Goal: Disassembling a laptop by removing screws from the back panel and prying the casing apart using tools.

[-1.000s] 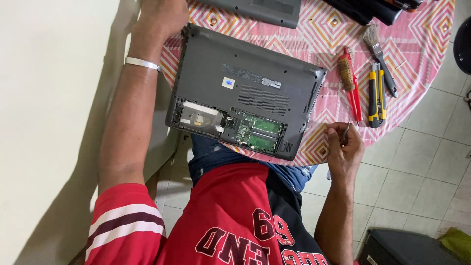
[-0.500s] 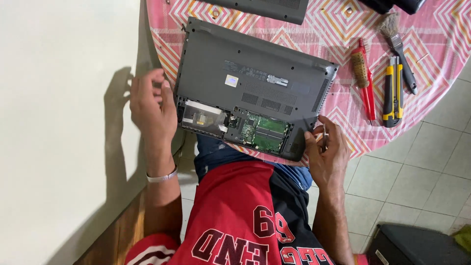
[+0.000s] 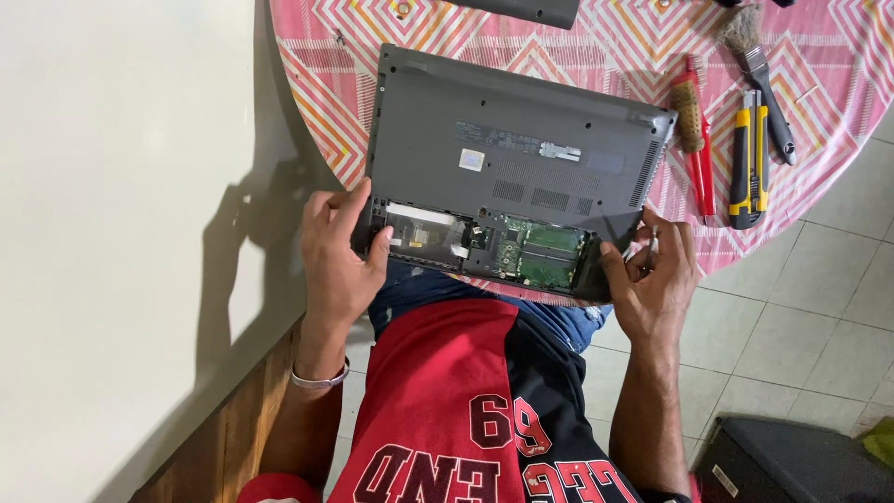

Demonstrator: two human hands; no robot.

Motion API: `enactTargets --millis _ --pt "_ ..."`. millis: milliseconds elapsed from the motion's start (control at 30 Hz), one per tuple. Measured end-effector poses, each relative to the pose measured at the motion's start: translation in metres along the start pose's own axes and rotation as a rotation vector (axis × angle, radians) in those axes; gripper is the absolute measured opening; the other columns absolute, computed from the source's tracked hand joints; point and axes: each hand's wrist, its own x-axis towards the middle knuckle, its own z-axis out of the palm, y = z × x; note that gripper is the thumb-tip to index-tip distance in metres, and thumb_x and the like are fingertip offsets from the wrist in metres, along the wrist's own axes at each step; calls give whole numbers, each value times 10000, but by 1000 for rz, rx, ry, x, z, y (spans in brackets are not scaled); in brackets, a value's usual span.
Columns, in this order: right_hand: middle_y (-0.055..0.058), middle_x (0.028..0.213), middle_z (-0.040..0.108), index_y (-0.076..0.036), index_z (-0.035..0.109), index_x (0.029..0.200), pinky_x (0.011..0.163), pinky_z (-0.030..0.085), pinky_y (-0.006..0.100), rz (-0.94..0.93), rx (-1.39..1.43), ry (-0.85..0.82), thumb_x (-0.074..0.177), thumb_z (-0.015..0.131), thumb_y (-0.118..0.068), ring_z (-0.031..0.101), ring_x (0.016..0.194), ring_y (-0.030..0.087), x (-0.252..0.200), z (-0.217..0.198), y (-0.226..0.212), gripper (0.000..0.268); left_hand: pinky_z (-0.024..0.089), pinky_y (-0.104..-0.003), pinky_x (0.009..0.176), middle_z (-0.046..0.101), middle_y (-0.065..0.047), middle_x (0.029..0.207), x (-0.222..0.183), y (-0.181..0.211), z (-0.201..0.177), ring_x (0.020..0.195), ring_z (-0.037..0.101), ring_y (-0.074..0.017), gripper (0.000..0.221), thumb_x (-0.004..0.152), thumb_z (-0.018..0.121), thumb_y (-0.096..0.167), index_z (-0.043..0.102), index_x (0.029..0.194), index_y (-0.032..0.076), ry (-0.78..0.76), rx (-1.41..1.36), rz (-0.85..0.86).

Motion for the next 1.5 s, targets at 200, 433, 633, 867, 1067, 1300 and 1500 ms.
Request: enactTargets --millis 200,433,633,867,1067,1300,1500 --pt "179 1044 509 129 555 1366 503 471 281 71 92 70 945 724 47 545 603 175 -12 0 25 461 425 -524 1036 473 -206 1419 -9 23 11 1239 463 -439 555 876 818 166 639 1397 105 -69 34 95" --pt "204 1011 520 97 603 1334 516 459 343 -15 -86 122 915 728 -61 555 607 216 -12 5 22 465 267 -626 1174 457 -120 1544 -14 35 26 1313 454 -405 534 800 867 426 733 1276 225 -215 220 277" --pt "219 989 541 115 616 1295 531 473 369 -54 -135 138 914 694 -75 553 593 236 -11 8 6 433 344 -577 1156 597 -19 1403 -13 18 34 1166 539 -316 346 804 832 544 829 1038 289 -107 210 360" --pt "217 962 550 108 629 1271 574 489 376 -53 -145 171 907 689 -92 544 616 234 -10 10 -3 420 378 -550 1132 668 46 1158 1 13 35 970 543 -251 286 902 781 500 806 1026 244 -52 130 431" --pt "213 956 549 95 636 1263 578 489 385 -56 -122 173 891 677 -116 558 618 239 -9 10 -3 430 315 -559 1175 673 22 1152 16 14 15 1050 549 -264 395 789 919 395 795 1107 196 -221 -19 395" --pt "176 951 530 74 624 1283 559 478 359 -71 -102 160 897 688 -84 554 599 229 -10 10 10 422 308 -536 1189 590 -21 1218 13 9 8 1135 496 -312 401 881 858 290 751 1255 192 -330 -60 337" --pt "181 948 537 81 626 1282 548 481 350 -66 -117 157 898 691 -84 560 612 225 -12 8 13 423 369 -510 1165 615 -35 1231 8 -7 11 1139 530 -309 478 816 925 309 769 1258 215 -204 -33 364"
